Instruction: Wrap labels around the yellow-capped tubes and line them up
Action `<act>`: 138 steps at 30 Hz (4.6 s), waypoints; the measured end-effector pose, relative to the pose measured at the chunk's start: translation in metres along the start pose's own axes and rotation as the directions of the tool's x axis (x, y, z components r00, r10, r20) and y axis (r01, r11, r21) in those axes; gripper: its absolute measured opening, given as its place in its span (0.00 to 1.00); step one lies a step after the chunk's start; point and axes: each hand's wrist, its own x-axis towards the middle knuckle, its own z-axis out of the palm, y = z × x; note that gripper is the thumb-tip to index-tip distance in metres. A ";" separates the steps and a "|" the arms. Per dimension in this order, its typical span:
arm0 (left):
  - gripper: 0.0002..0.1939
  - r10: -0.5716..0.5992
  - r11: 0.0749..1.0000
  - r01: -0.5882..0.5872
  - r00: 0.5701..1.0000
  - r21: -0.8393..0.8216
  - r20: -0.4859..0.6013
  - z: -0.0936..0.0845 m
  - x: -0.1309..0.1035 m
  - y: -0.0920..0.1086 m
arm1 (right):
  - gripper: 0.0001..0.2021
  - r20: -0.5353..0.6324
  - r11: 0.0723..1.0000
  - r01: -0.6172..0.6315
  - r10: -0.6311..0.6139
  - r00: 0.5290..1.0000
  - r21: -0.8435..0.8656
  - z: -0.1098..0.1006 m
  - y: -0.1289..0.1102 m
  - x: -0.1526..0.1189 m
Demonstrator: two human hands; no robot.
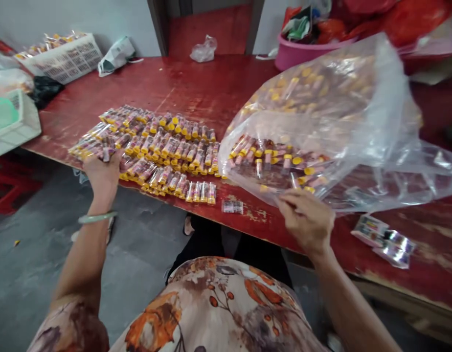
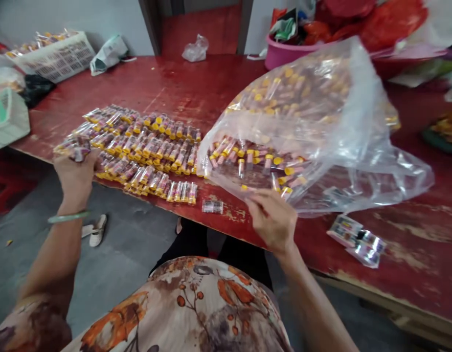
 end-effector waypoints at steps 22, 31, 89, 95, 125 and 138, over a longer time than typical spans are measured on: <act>0.13 -0.143 0.605 0.733 0.484 -0.310 0.863 0.136 -0.178 -0.002 | 0.18 0.605 -0.078 -0.685 0.549 0.576 0.724 -0.007 -0.021 0.012; 0.14 -0.105 0.689 0.694 0.380 -0.209 0.919 0.143 -0.202 -0.004 | 0.22 0.611 -0.009 -0.806 0.657 0.442 0.592 0.016 -0.048 0.020; 0.16 -0.322 0.417 0.822 0.533 -0.388 0.783 0.142 -0.223 -0.002 | 0.10 0.394 0.250 -0.656 0.631 0.668 0.712 -0.049 -0.073 -0.050; 0.17 -0.279 0.462 0.786 0.568 -0.410 0.774 0.137 -0.228 0.003 | 0.08 0.344 0.284 -0.609 0.618 0.707 0.741 -0.052 -0.077 -0.055; 0.17 -0.256 0.350 0.864 0.459 -0.361 0.851 0.134 -0.236 -0.020 | 0.07 0.693 -0.112 -0.882 0.666 0.274 0.457 -0.033 -0.058 -0.036; 0.19 -0.203 0.559 0.773 0.479 -0.300 0.854 0.136 -0.228 -0.004 | 0.10 0.677 0.165 -0.894 0.600 0.427 0.417 -0.050 -0.049 -0.044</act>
